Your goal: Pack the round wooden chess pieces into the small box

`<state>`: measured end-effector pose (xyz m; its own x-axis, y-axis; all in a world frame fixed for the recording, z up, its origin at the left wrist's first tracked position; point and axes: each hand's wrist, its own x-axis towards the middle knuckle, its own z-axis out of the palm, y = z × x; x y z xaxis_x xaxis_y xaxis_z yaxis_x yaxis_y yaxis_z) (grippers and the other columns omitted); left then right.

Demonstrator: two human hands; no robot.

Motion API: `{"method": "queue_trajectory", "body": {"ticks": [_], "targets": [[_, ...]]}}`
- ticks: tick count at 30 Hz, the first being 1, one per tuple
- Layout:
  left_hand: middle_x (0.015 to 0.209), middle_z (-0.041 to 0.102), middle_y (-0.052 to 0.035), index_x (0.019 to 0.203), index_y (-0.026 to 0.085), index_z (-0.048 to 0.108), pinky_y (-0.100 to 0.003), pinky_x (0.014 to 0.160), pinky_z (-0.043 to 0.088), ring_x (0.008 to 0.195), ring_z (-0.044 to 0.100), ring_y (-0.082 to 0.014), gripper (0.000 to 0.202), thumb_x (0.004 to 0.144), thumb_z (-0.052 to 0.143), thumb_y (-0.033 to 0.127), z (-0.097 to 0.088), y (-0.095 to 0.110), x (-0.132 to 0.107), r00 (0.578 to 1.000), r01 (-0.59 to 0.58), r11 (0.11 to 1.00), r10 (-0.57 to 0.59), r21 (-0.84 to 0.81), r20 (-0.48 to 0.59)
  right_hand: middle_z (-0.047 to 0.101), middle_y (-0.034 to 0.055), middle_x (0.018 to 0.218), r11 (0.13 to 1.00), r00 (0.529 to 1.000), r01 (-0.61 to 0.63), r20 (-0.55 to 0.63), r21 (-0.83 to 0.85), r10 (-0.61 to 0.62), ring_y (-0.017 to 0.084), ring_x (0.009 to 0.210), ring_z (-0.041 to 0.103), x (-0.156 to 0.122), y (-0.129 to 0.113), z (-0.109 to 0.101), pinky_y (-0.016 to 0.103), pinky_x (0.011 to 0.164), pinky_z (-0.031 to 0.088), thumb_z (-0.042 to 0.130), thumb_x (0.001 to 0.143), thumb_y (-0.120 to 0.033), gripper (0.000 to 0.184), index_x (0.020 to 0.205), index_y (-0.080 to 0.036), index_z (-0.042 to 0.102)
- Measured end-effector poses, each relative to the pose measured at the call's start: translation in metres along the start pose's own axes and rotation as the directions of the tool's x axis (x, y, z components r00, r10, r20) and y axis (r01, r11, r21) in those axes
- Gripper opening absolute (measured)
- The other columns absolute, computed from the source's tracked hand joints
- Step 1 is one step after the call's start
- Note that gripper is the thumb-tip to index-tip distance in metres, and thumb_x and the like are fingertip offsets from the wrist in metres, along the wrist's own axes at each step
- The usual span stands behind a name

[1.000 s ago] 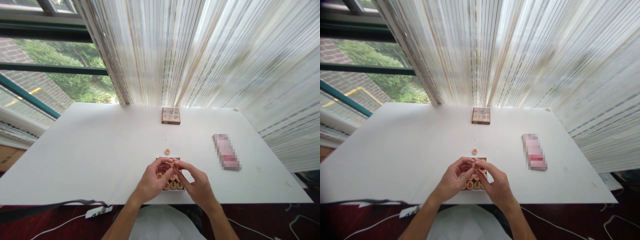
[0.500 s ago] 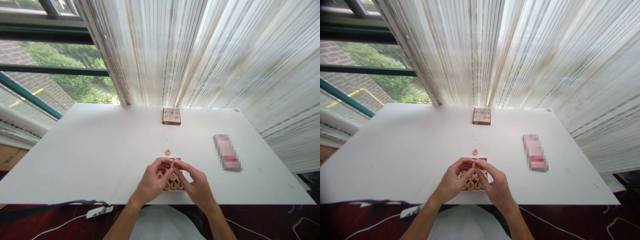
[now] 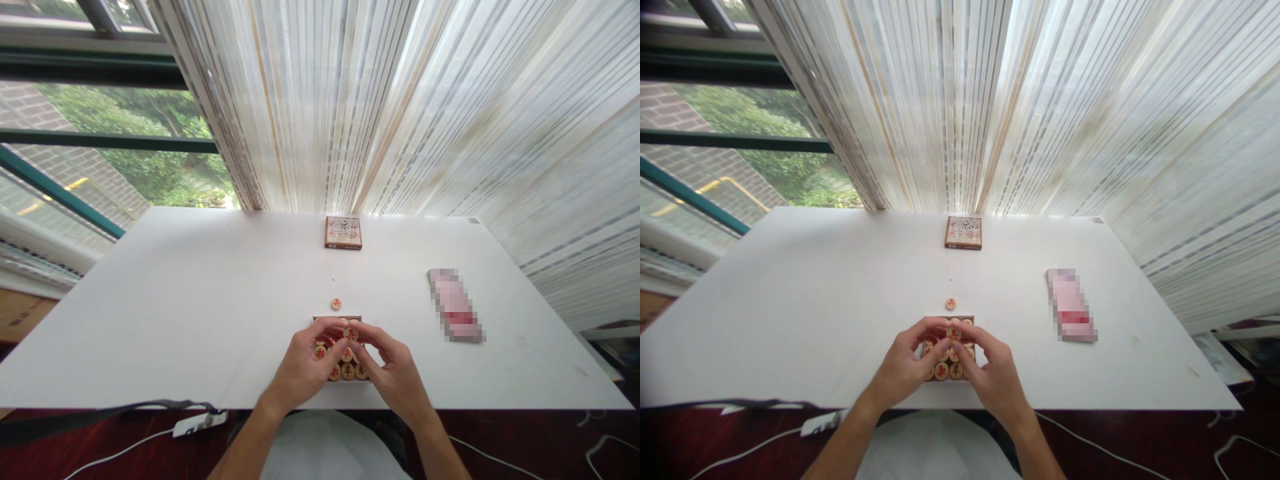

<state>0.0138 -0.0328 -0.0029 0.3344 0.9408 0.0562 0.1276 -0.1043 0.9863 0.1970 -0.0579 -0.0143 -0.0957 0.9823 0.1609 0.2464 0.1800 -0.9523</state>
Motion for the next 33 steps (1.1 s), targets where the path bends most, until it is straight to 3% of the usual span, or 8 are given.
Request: {"method": "queue_trajectory", "body": {"ticks": [9, 16, 22, 27, 33], "targets": [[0.112, 0.071, -0.0049, 0.113, 0.025, 0.068, -0.032, 0.091, 0.054, 0.098, 0.067, -0.0193, 0.02, 0.095, 0.062, 0.03, -0.01, -0.003, 0.001, 0.997, -0.076, 0.988, 0.077, 0.132, -0.002, 0.075, 0.0075, 0.117, 0.988, 0.998, -0.053, -0.039, 0.145, 0.059, 0.024, 0.105, 0.073, -0.002, 0.007, -0.001, 0.039, 0.094, 0.062, 0.069, 0.093, -0.03, 0.029, 0.122, -0.027, 0.07], [0.112, 0.068, -0.0063, 0.111, 0.024, 0.067, -0.038, 0.096, 0.052, 0.107, 0.063, -0.021, 0.017, 0.097, 0.059, 0.029, -0.028, -0.03, 0.011, 0.969, -0.148, 0.931, 0.204, 0.334, -0.139, 0.078, 0.0068, 0.108, 0.936, 0.976, -0.135, -0.119, 0.326, 0.183, 0.024, 0.095, 0.077, -0.007, 0.02, -0.002, 0.042, 0.09, 0.065, 0.074, 0.088, -0.035, 0.029, 0.115, -0.025, 0.071], [0.118, 0.066, -0.0071, 0.114, 0.024, 0.065, -0.044, 0.105, 0.047, 0.116, 0.059, -0.0228, 0.02, 0.1, 0.051, 0.025, -0.039, -0.056, 0.016, 0.953, -0.131, 0.853, 0.249, 0.505, -0.174, 0.08, 0.0054, 0.102, 0.889, 0.961, -0.163, -0.135, 0.428, 0.242, 0.024, 0.091, 0.078, -0.014, 0.03, -0.008, 0.043, 0.09, 0.065, 0.076, 0.087, -0.033, 0.028, 0.114, -0.025, 0.071], [0.114, 0.067, -0.0062, 0.115, 0.023, 0.064, -0.043, 0.101, 0.049, 0.111, 0.061, -0.0225, 0.022, 0.099, 0.049, 0.021, -0.043, -0.069, 0.012, 0.955, -0.109, 0.821, 0.242, 0.56, -0.169, 0.079, 0.0053, 0.108, 0.874, 0.954, -0.185, -0.132, 0.449, 0.27, 0.025, 0.096, 0.078, -0.017, 0.038, -0.012, 0.043, 0.093, 0.064, 0.077, 0.087, -0.031, 0.029, 0.115, -0.025, 0.07], [0.109, 0.07, -0.0053, 0.112, 0.023, 0.064, -0.041, 0.093, 0.048, 0.105, 0.062, -0.023, 0.02, 0.097, 0.051, 0.019, -0.042, -0.065, 0.008, 0.961, -0.147, 0.784, 0.257, 0.603, -0.1, 0.08, 0.0058, 0.106, 0.855, 0.951, -0.203, -0.113, 0.477, 0.289, 0.025, 0.095, 0.078, -0.017, 0.04, -0.01, 0.042, 0.091, 0.064, 0.078, 0.086, -0.03, 0.03, 0.114, -0.025, 0.071]]}}
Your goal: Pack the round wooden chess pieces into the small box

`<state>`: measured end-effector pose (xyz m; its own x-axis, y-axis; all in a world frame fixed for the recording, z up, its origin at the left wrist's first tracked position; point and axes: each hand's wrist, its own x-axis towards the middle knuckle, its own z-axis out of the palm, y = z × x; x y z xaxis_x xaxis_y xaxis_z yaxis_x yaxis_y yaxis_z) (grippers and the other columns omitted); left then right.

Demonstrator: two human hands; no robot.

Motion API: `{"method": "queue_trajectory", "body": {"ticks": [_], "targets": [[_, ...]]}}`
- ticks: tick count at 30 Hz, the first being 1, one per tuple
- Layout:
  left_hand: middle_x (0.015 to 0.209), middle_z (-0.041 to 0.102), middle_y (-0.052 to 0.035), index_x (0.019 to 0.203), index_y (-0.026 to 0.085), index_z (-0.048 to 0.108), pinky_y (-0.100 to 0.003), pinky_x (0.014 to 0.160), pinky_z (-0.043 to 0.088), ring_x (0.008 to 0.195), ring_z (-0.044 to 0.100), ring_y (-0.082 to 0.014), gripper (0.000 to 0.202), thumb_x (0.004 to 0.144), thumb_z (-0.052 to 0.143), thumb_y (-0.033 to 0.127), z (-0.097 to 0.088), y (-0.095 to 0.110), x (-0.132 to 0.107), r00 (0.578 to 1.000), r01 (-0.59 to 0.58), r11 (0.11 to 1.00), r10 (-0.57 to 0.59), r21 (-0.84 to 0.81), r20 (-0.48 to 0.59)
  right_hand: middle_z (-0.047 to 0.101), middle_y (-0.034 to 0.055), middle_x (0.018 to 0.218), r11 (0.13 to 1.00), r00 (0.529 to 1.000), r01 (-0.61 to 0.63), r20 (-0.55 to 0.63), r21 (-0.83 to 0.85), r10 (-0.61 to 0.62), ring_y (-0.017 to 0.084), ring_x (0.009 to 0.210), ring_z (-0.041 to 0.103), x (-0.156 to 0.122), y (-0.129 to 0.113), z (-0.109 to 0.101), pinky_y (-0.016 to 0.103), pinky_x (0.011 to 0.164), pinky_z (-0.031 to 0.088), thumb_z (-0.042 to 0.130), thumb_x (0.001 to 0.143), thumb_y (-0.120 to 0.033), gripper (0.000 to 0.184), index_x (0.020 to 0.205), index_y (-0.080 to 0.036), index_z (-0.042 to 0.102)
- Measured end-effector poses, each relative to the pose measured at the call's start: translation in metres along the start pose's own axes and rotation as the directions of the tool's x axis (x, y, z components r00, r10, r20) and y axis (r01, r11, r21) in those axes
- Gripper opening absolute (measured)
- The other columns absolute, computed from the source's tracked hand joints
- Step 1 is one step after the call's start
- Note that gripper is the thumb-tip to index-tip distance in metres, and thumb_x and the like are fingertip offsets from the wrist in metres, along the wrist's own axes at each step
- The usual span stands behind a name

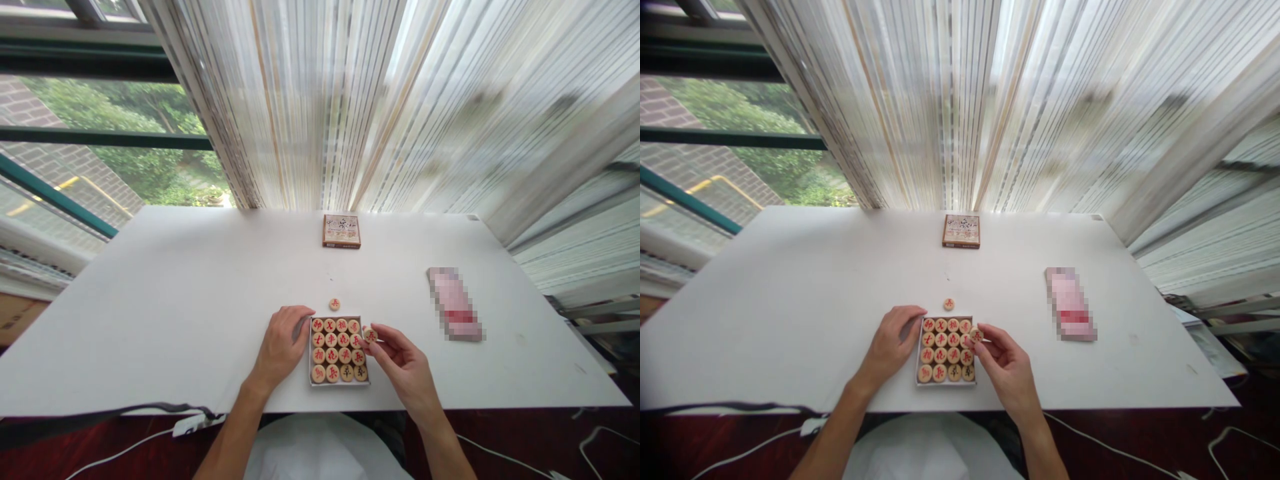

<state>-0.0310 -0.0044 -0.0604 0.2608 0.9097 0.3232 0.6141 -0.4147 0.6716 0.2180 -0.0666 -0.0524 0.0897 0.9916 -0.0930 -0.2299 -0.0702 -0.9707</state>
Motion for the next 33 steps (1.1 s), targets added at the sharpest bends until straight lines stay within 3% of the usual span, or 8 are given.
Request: {"method": "queue_trajectory", "body": {"ticks": [7, 15, 19, 26, 33], "targets": [[0.105, 0.071, -0.0042, 0.107, 0.024, 0.064, -0.04, 0.09, 0.046, 0.101, 0.062, -0.0227, 0.017, 0.097, 0.052, 0.018, 0.001, 0.001, 0.0, 1.0, -0.013, 1.0, 0.013, 0.026, 0.015, 0.079, 0.0058, 0.104, 0.999, 0.998, -0.054, -0.022, 0.003, 0.054, 0.023, 0.093, 0.078, -0.002, -0.004, 0.004, 0.036, 0.089, 0.064, 0.081, 0.083, -0.032, 0.03, 0.11, -0.024, 0.073], [0.106, 0.07, -0.0034, 0.108, 0.025, 0.063, -0.042, 0.092, 0.047, 0.102, 0.061, -0.0223, 0.017, 0.098, 0.051, 0.018, 0.0, 0.001, 0.0, 1.0, -0.003, 1.0, 0.003, -0.003, 0.018, 0.077, 0.0038, 0.091, 0.998, 0.998, -0.032, -0.049, -0.058, 0.03, 0.019, 0.081, 0.076, -0.001, -0.004, 0.003, 0.029, 0.078, 0.063, 0.083, 0.08, -0.034, 0.024, 0.099, -0.023, 0.072], [0.116, 0.066, -0.0062, 0.117, 0.025, 0.06, -0.042, 0.1, 0.048, 0.113, 0.058, -0.0231, 0.019, 0.098, 0.056, 0.024, -0.006, 0.019, 0.002, 0.997, -0.05, 0.996, 0.054, -0.072, 0.055, 0.076, 0.0038, 0.087, 0.995, 0.997, -0.033, -0.071, -0.095, 0.027, 0.018, 0.076, 0.074, -0.001, -0.005, 0.0, 0.029, 0.074, 0.061, 0.082, 0.081, -0.036, 0.024, 0.097, -0.021, 0.071], [0.138, 0.057, -0.0058, 0.126, 0.027, 0.057, -0.05, 0.118, 0.036, 0.136, 0.042, -0.0302, 0.057, 0.075, 0.083, 0.031, 0.006, 0.064, 0.013, 0.934, -0.236, 0.972, 0.232, -0.018, 0.272, 0.075, 0.0036, 0.084, 0.986, 0.991, -0.046, -0.134, -0.162, 0.024, 0.016, 0.068, 0.071, -0.006, -0.003, -0.007, 0.027, 0.068, 0.058, 0.078, 0.085, -0.039, 0.022, 0.095, -0.02, 0.07], [0.142, 0.054, -0.0062, 0.128, 0.027, 0.056, -0.054, 0.122, 0.032, 0.14, 0.039, -0.0313, 0.059, 0.075, 0.083, 0.029, 0.019, 0.065, 0.014, 0.933, -0.228, 0.973, 0.208, 0.032, 0.295, 0.076, 0.0051, 0.088, 0.982, 0.983, -0.045, -0.184, -0.181, 0.011, 0.017, 0.069, 0.071, -0.01, -0.002, -0.015, 0.029, 0.07, 0.059, 0.077, 0.084, -0.041, 0.024, 0.096, -0.021, 0.073]]}}
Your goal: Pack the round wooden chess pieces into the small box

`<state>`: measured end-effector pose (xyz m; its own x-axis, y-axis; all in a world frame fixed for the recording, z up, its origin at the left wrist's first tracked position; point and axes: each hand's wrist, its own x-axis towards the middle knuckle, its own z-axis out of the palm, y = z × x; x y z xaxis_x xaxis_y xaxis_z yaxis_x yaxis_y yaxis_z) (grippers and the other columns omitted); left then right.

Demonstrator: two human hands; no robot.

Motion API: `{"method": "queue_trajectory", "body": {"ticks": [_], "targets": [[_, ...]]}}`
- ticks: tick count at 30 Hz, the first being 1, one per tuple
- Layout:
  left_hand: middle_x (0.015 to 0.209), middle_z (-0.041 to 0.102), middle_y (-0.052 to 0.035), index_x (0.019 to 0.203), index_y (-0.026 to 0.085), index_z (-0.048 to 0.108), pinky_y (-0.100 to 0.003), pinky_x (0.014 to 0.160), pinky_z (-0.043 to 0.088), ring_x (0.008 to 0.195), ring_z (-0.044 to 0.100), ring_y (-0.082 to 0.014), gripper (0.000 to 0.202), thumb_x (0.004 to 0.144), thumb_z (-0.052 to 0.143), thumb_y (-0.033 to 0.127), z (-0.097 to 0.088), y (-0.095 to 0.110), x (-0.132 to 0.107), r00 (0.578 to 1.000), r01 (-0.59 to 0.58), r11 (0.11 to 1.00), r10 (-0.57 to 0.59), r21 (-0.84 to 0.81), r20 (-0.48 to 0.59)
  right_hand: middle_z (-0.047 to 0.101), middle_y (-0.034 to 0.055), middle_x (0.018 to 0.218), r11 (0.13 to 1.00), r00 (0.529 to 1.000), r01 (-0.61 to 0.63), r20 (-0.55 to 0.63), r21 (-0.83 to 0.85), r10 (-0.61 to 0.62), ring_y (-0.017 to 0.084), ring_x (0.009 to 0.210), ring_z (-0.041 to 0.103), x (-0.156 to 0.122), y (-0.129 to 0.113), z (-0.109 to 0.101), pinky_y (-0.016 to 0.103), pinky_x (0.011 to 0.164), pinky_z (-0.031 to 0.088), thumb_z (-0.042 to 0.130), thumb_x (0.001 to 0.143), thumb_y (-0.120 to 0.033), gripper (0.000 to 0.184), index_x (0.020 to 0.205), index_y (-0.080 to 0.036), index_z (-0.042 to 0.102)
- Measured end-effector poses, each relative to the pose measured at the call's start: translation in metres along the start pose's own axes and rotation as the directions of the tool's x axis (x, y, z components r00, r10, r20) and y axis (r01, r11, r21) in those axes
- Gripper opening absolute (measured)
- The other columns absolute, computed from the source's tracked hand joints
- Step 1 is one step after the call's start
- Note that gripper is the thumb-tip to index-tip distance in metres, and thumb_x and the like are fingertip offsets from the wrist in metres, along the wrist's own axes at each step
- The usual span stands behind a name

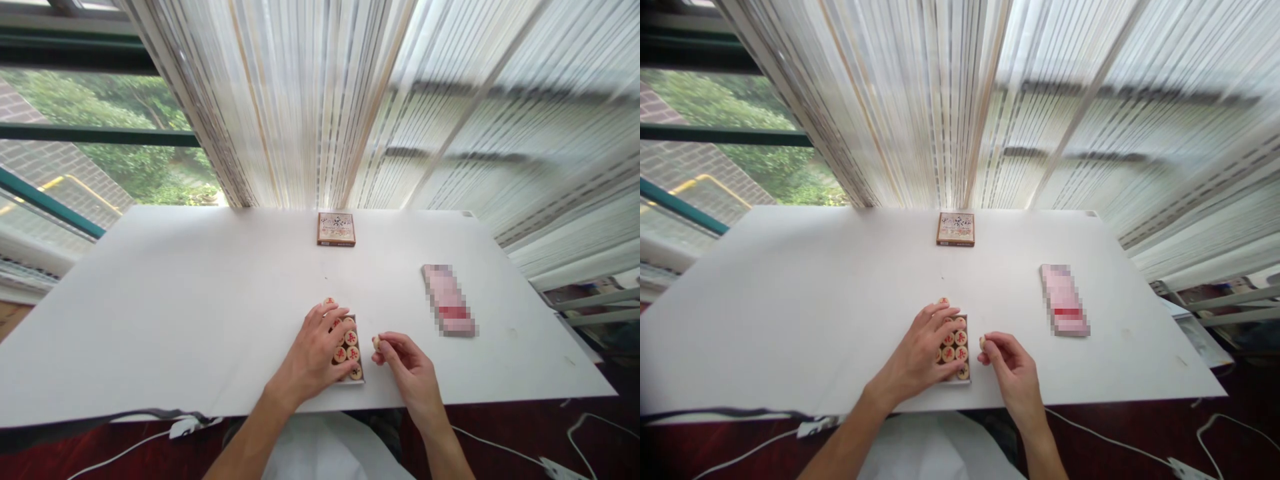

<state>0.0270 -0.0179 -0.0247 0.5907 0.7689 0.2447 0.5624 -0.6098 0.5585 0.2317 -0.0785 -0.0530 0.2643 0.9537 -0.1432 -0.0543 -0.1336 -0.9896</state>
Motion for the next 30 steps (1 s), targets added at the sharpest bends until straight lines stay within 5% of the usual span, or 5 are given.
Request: {"method": "queue_trajectory", "body": {"ticks": [10, 17, 30], "targets": [[0.144, 0.053, -0.009, 0.129, 0.027, 0.056, -0.053, 0.115, 0.042, 0.139, 0.042, -0.0299, 0.049, 0.084, 0.076, 0.031, -0.016, -0.023, -0.016, 0.994, 0.04, 0.994, -0.05, -0.102, -0.093, 0.078, 0.0068, 0.102, 0.989, 0.993, -0.059, 0.11, 0.138, 0.044, 0.024, 0.089, 0.077, -0.007, -0.004, 0.004, 0.037, 0.086, 0.063, 0.083, 0.08, -0.036, 0.032, 0.107, -0.023, 0.072], [0.135, 0.058, -0.0097, 0.125, 0.026, 0.058, -0.052, 0.111, 0.045, 0.13, 0.05, -0.0268, 0.03, 0.096, 0.061, 0.028, -0.013, -0.051, -0.034, 0.966, 0.125, 0.979, -0.157, -0.159, -0.205, 0.076, 0.0028, 0.093, 0.982, 0.981, -0.083, 0.188, 0.167, 0.05, 0.019, 0.084, 0.076, -0.012, -0.009, 0.011, 0.03, 0.082, 0.063, 0.084, 0.08, -0.031, 0.03, 0.105, -0.023, 0.069], [0.13, 0.061, -0.009, 0.12, 0.025, 0.062, -0.047, 0.106, 0.051, 0.123, 0.058, -0.0249, 0.025, 0.096, 0.059, 0.029, -0.006, -0.055, -0.038, 0.957, 0.149, 0.972, -0.189, -0.182, -0.222, 0.072, 0.0043, 0.091, 0.998, 0.978, -0.053, 0.205, 0.034, 0.045, 0.021, 0.083, 0.072, -0.015, -0.015, 0.013, 0.032, 0.076, 0.062, 0.08, 0.082, -0.035, 0.022, 0.095, -0.021, 0.068]]}}
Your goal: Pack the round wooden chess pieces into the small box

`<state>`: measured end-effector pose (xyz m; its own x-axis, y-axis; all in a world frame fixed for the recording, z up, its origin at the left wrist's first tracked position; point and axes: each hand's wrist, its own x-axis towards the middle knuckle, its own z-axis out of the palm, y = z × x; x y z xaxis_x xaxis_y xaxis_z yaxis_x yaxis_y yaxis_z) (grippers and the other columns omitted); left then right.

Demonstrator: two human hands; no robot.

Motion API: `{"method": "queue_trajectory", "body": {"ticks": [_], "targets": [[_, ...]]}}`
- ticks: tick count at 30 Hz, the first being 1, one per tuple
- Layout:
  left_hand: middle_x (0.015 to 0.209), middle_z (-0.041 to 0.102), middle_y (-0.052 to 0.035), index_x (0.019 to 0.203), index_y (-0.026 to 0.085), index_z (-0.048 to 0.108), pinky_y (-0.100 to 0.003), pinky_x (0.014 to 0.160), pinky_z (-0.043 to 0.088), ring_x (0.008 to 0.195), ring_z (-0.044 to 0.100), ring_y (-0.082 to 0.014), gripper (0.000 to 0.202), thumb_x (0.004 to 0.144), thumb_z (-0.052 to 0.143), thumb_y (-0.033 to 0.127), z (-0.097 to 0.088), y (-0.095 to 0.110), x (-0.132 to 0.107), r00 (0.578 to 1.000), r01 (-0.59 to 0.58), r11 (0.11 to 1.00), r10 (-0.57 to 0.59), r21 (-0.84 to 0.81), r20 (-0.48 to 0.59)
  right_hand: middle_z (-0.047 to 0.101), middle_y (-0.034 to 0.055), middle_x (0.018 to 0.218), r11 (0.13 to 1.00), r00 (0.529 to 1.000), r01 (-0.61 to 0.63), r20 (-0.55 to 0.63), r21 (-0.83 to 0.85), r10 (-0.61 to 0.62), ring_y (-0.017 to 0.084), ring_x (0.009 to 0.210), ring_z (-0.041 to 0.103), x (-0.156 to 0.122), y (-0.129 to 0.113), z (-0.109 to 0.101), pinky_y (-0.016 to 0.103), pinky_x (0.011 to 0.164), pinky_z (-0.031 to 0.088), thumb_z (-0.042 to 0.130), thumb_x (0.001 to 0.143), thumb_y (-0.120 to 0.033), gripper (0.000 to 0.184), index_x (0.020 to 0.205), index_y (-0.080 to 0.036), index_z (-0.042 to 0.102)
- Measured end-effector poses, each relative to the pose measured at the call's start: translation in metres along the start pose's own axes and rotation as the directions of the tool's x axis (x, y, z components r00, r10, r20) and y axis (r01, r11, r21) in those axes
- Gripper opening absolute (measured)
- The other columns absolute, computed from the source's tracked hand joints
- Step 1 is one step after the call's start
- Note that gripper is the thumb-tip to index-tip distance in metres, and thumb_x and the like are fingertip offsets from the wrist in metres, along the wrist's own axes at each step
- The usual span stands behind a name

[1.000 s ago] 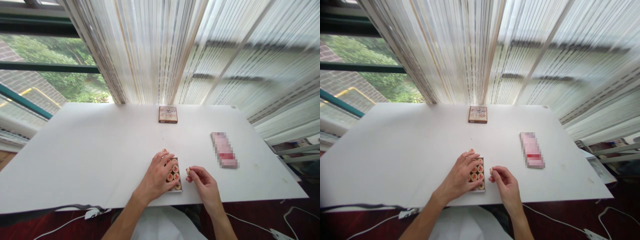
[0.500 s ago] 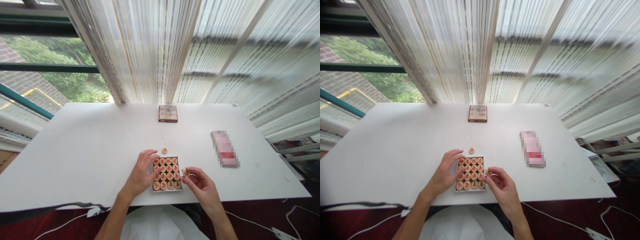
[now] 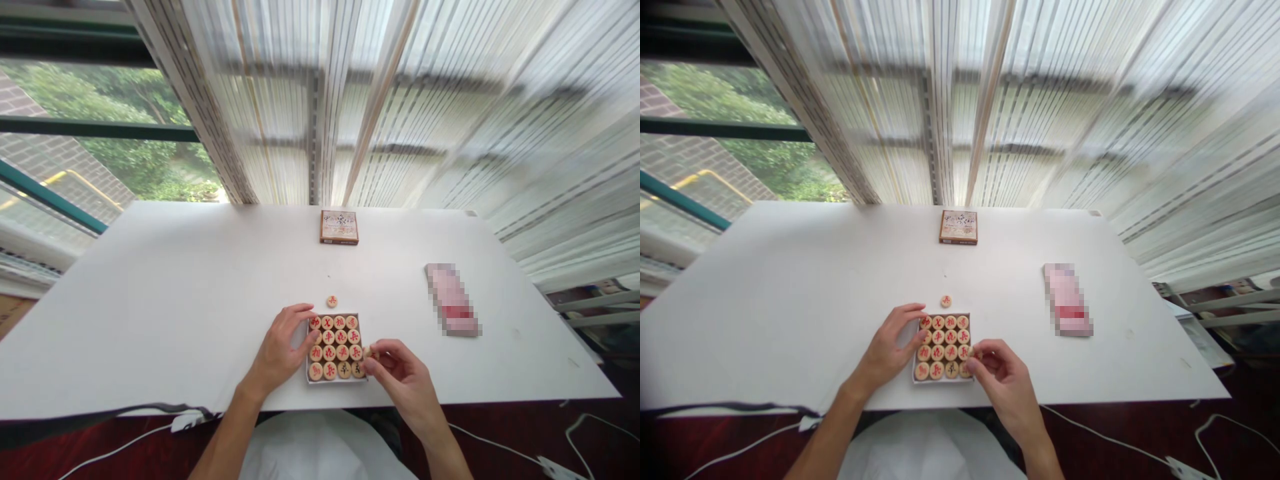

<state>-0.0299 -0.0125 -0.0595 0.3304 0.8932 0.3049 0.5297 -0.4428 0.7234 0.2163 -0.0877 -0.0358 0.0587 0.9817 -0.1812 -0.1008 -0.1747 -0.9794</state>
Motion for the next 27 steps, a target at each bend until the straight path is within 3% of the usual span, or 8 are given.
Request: {"method": "queue_trajectory", "body": {"ticks": [6, 11, 17, 22, 27], "targets": [[0.129, 0.061, -0.009, 0.12, 0.025, 0.062, -0.048, 0.107, 0.049, 0.123, 0.057, -0.0247, 0.024, 0.097, 0.059, 0.028, 0.0, -0.001, -0.001, 1.0, -0.004, 1.0, 0.004, 0.003, 0.002, 0.067, 0.0004, 0.078, 0.989, 1.0, -0.002, 0.03, -0.148, 0.006, 0.016, 0.07, 0.066, -0.005, -0.003, 0.001, 0.027, 0.067, 0.055, 0.073, 0.089, -0.038, 0.018, 0.088, -0.021, 0.066], [0.129, 0.061, -0.0089, 0.12, 0.025, 0.062, -0.046, 0.106, 0.05, 0.123, 0.058, -0.0244, 0.023, 0.097, 0.058, 0.028, -0.001, 0.002, 0.0, 1.0, -0.004, 1.0, 0.004, 0.017, 0.004, 0.071, 0.0028, 0.084, 0.961, 0.999, 0.014, 0.035, -0.278, -0.005, 0.019, 0.077, 0.068, -0.01, -0.006, 0.003, 0.028, 0.074, 0.054, 0.068, 0.092, -0.04, 0.019, 0.092, -0.021, 0.069], [0.129, 0.061, -0.0086, 0.119, 0.025, 0.062, -0.046, 0.107, 0.049, 0.123, 0.058, -0.0239, 0.022, 0.097, 0.058, 0.028, 0.0, 0.002, 0.0, 1.0, 0.001, 1.0, -0.001, 0.009, 0.007, 0.074, 0.0059, 0.099, 0.949, 0.999, -0.002, 0.039, -0.315, 0.015, 0.021, 0.089, 0.072, -0.016, -0.008, 0.004, 0.029, 0.077, 0.057, 0.062, 0.096, -0.042, 0.022, 0.106, -0.023, 0.068], [0.129, 0.061, -0.0089, 0.119, 0.025, 0.062, -0.047, 0.106, 0.05, 0.123, 0.058, -0.0246, 0.022, 0.097, 0.058, 0.028, 0.001, 0.002, 0.0, 1.0, -0.002, 1.0, 0.002, 0.01, -0.003, 0.075, 0.0067, 0.095, 0.934, 0.998, 0.039, 0.058, -0.355, -0.019, 0.023, 0.086, 0.073, -0.018, -0.009, 0.011, 0.031, 0.081, 0.059, 0.062, 0.096, -0.042, 0.022, 0.104, -0.023, 0.069], [0.128, 0.061, -0.0085, 0.118, 0.025, 0.063, -0.046, 0.106, 0.05, 0.123, 0.058, -0.0241, 0.021, 0.097, 0.058, 0.028, 0.0, 0.003, 0.001, 1.0, 0.006, 1.0, -0.006, 0.008, 0.0, 0.074, 0.0051, 0.091, 0.888, 0.997, 0.074, 0.043, -0.454, -0.061, 0.021, 0.081, 0.071, -0.017, -0.006, 0.021, 0.028, 0.073, 0.057, 0.061, 0.096, -0.041, 0.02, 0.1, -0.024, 0.07]]}}
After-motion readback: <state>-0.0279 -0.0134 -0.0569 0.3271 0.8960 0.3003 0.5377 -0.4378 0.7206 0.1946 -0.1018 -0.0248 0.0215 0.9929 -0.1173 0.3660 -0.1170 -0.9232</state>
